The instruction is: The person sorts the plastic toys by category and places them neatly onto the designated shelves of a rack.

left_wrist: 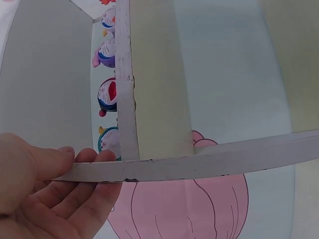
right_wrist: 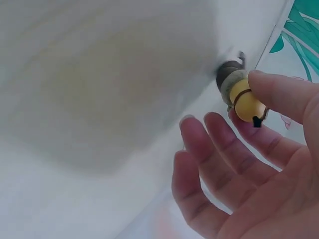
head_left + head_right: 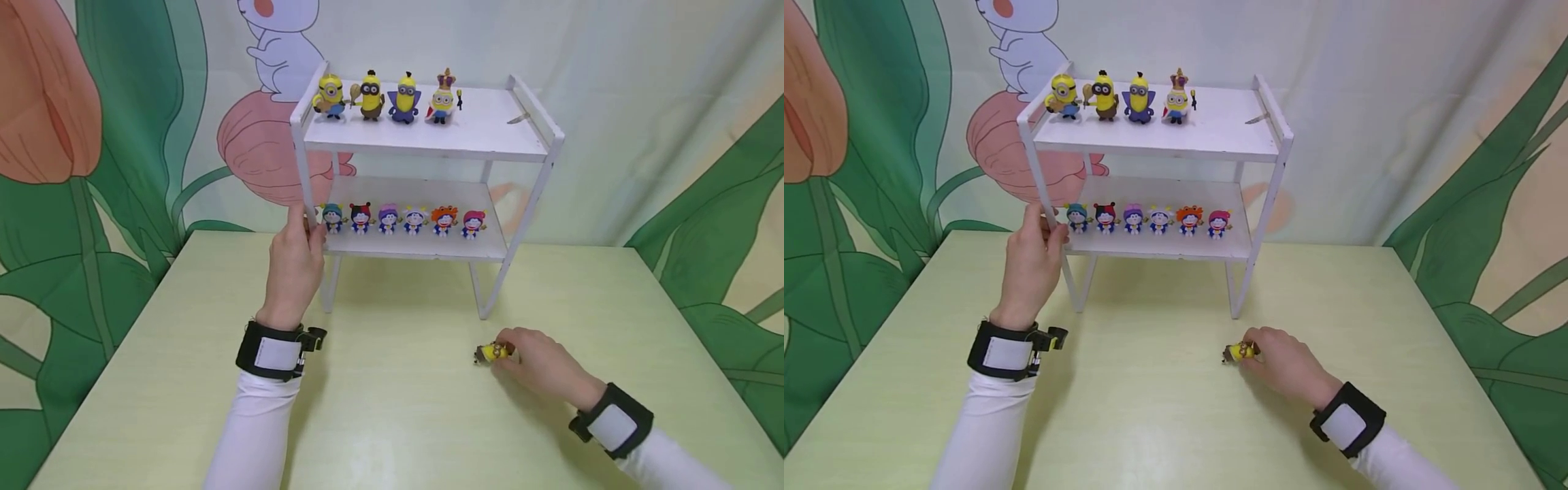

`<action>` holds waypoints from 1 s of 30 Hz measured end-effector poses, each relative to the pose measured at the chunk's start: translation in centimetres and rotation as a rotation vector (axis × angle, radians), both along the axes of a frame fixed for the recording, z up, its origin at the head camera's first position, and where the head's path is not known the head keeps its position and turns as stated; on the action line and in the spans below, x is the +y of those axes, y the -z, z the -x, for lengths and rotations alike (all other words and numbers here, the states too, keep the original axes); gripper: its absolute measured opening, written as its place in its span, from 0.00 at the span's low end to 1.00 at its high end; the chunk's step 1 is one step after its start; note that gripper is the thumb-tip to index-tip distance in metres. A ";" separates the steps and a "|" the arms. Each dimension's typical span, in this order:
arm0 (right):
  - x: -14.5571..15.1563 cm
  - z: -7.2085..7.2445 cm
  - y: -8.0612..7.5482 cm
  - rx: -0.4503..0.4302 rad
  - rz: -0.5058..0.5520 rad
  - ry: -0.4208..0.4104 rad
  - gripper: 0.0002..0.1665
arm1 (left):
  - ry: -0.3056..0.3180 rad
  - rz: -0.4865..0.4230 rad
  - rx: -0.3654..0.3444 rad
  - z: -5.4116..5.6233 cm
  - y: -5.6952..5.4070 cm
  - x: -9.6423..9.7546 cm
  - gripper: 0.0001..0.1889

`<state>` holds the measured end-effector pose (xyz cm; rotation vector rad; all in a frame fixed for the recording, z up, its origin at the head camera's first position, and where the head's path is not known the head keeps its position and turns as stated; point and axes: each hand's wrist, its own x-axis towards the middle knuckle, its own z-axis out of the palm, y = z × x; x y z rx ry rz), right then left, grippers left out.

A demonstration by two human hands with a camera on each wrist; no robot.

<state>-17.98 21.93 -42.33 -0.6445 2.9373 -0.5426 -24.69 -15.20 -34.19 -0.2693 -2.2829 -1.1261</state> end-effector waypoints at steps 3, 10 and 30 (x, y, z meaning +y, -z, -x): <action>0.1 0.0 -0.6 0.020 -0.004 -0.030 0.09 | 0.001 0.001 0.004 0.0 0.1 -0.1 0.11; 0.6 0.1 -2.2 0.057 -0.023 -0.093 0.10 | 0.005 -0.006 0.003 0.0 0.0 -0.1 0.11; 0.0 0.4 -12.9 0.074 -0.183 -0.269 0.10 | 0.016 -0.009 -0.004 0.0 0.0 0.0 0.12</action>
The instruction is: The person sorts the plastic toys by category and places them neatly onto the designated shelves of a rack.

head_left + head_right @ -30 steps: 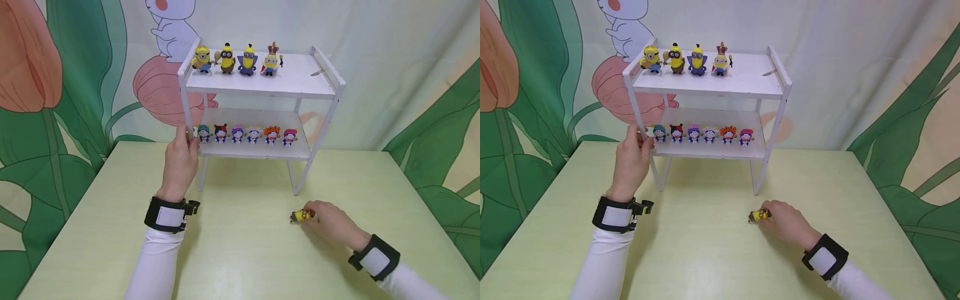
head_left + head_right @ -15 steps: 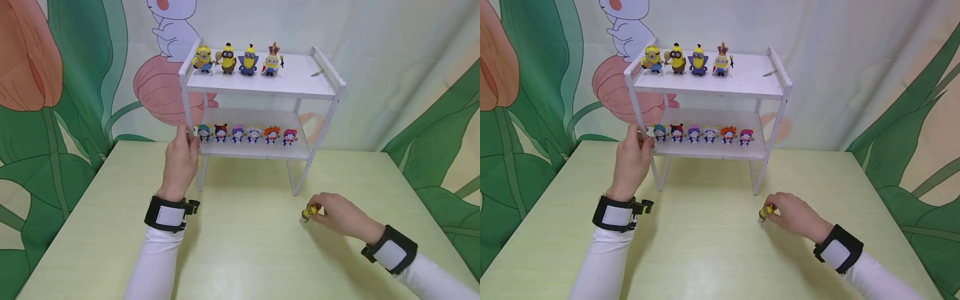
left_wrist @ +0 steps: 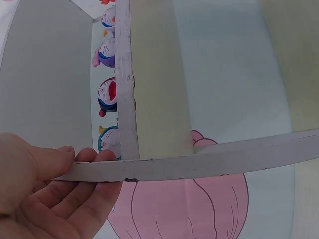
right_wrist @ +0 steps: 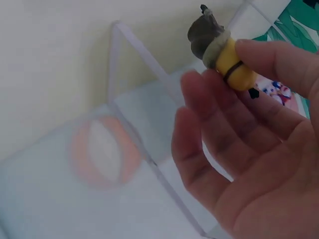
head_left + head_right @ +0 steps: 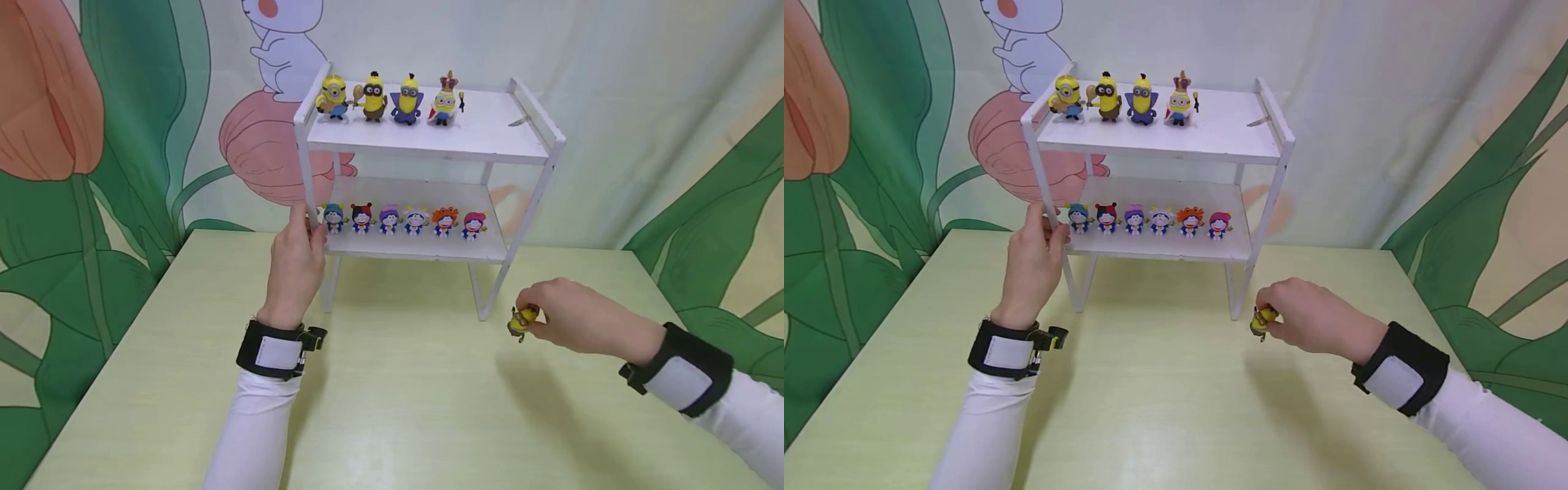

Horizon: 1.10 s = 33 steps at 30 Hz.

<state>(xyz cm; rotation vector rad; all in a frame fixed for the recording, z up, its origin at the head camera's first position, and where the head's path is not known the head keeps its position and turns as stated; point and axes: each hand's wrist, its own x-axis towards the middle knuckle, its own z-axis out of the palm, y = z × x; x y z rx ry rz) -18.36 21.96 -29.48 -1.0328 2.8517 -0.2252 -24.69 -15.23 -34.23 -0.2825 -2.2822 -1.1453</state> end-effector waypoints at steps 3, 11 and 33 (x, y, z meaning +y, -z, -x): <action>-0.7 0.0 -2.4 -0.010 -0.025 -0.009 0.10 | -0.001 0.003 0.002 0.1 0.0 -0.1 0.12; -1.9 0.3 -10.0 -0.103 -0.088 0.028 0.07 | -0.004 0.016 -0.003 0.3 0.0 0.1 0.11; -2.1 9.4 -24.7 0.033 -0.086 0.163 0.19 | -0.011 0.002 -0.016 0.3 0.1 -0.1 0.12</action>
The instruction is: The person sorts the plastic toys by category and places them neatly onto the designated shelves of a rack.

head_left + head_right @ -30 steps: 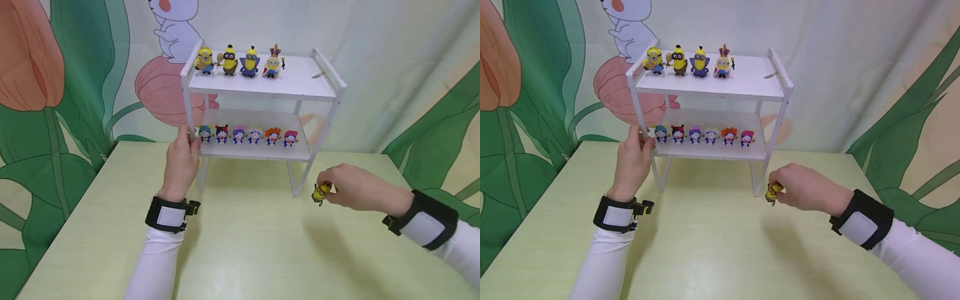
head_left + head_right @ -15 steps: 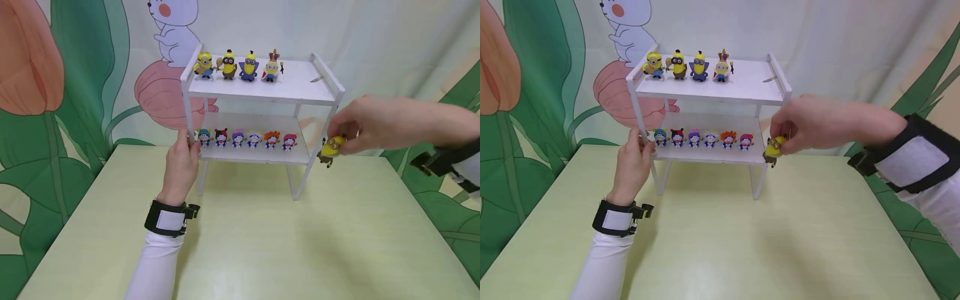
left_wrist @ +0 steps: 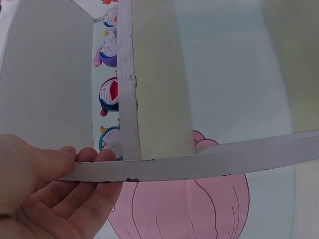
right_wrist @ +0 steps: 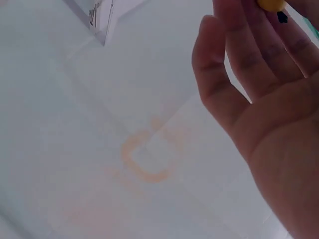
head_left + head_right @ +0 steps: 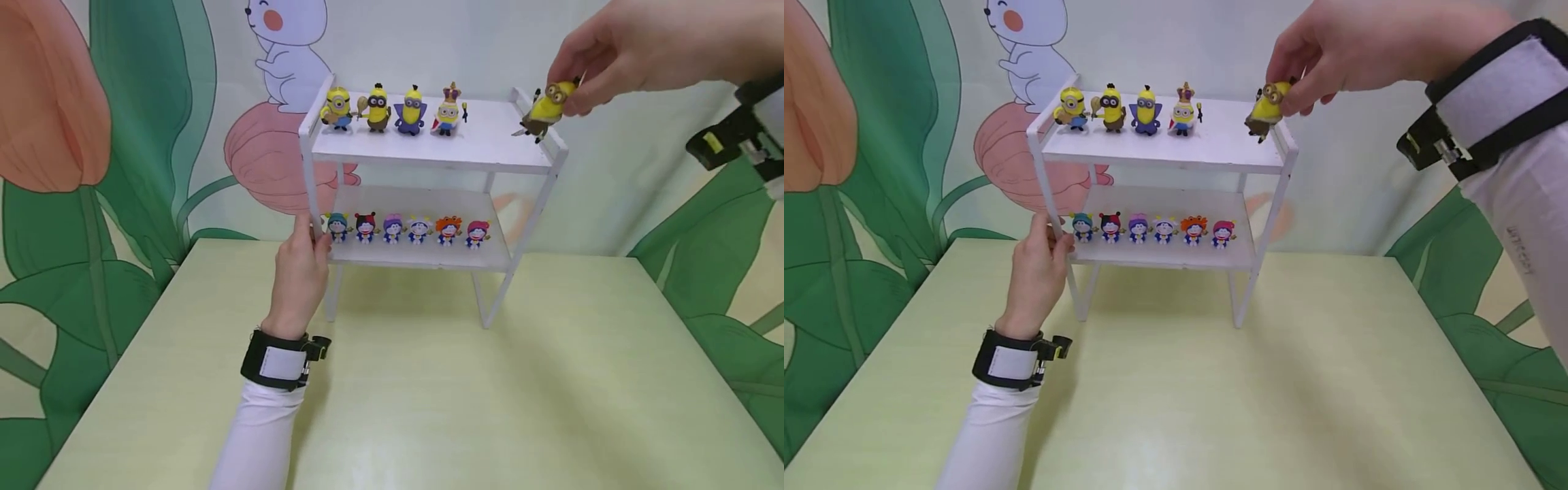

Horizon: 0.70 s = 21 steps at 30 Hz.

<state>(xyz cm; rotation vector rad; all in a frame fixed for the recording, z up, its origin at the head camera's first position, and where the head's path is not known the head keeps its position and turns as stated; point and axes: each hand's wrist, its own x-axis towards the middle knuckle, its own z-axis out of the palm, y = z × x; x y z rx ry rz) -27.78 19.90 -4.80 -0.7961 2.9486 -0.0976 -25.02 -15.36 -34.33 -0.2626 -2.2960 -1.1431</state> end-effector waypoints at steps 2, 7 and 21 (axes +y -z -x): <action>0.1 0.9 -0.2 0.042 0.021 -0.014 0.17 | 0.002 0.002 -0.002 0.0 0.1 0.1 0.12; -0.2 2.3 -0.3 0.147 0.042 -0.071 0.14 | -0.001 -0.001 0.006 -0.2 -0.1 0.1 0.12; -3.7 2.4 1.5 0.234 -0.127 -0.010 0.14 | 0.001 0.003 0.000 -0.4 0.0 -0.1 0.12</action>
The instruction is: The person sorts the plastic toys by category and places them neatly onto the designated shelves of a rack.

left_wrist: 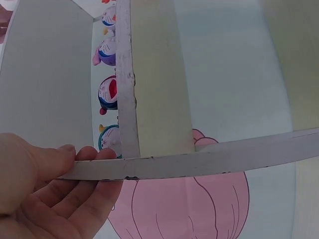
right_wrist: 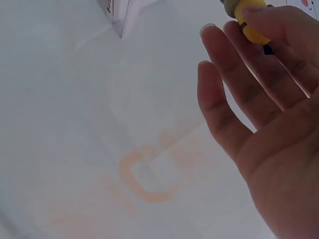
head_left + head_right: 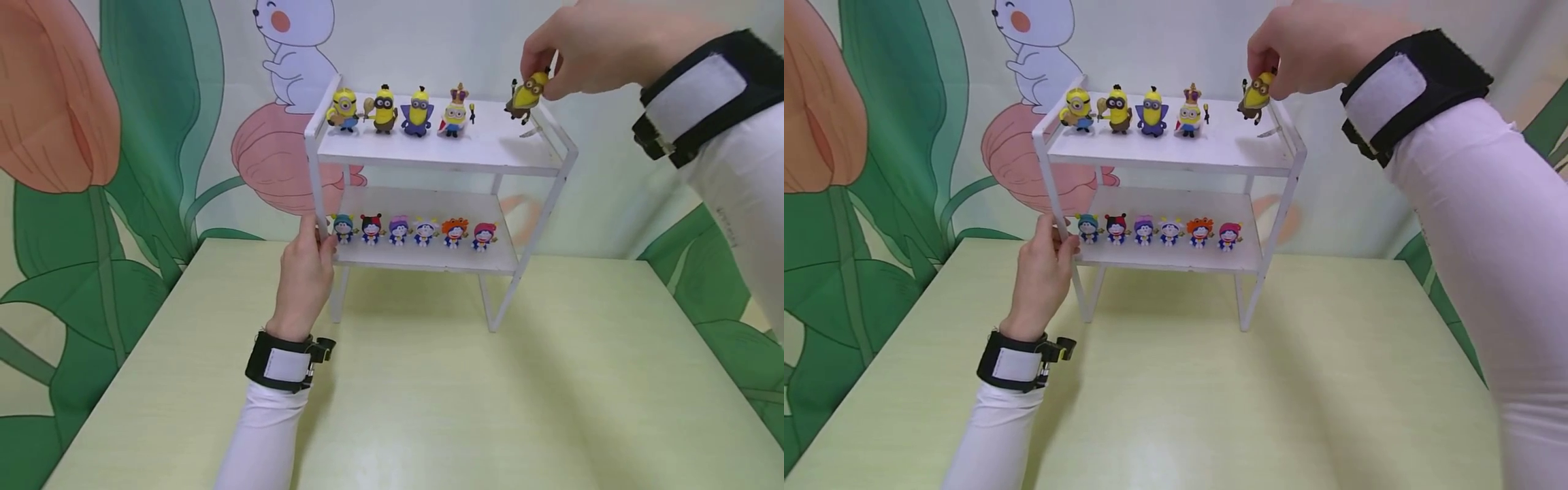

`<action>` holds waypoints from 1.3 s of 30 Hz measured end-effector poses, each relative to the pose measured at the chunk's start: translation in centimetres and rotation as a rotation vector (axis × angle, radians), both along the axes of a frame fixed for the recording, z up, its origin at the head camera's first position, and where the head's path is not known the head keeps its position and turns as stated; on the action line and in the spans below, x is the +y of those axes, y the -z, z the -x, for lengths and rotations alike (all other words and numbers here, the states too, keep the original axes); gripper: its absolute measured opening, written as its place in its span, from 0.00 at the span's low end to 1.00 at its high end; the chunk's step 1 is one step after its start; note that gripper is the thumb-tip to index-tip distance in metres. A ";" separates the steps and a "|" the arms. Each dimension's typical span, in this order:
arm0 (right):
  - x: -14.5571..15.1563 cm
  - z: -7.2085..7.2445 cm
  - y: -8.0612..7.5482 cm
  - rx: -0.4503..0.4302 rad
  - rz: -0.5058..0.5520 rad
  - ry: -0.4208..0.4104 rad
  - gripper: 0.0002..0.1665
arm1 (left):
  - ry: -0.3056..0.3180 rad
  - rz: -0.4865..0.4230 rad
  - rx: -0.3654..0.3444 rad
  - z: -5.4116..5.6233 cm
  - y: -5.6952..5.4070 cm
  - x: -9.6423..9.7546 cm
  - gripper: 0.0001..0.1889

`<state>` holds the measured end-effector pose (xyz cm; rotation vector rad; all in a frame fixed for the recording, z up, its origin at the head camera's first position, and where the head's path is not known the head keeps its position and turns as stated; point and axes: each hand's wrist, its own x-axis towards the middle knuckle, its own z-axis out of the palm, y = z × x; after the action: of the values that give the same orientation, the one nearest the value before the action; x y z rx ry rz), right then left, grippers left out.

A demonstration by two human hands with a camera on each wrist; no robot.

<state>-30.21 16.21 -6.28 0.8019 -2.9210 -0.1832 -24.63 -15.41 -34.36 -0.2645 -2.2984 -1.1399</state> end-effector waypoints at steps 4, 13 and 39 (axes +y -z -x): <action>-1.2 0.3 0.7 -0.013 -0.035 -0.001 0.13 | -0.005 0.004 0.002 0.0 0.0 0.1 0.12; -2.7 1.0 1.7 -0.041 -0.055 -0.022 0.14 | -0.003 0.015 0.020 0.2 -0.2 0.1 0.12; -2.6 1.6 2.3 -0.036 -0.047 -0.055 0.20 | 0.008 0.002 0.013 0.0 -0.4 0.6 0.12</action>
<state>-31.78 13.61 -8.55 0.9002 -2.9349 -0.2359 -24.60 -14.80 -34.01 -0.2817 -2.2896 -1.1367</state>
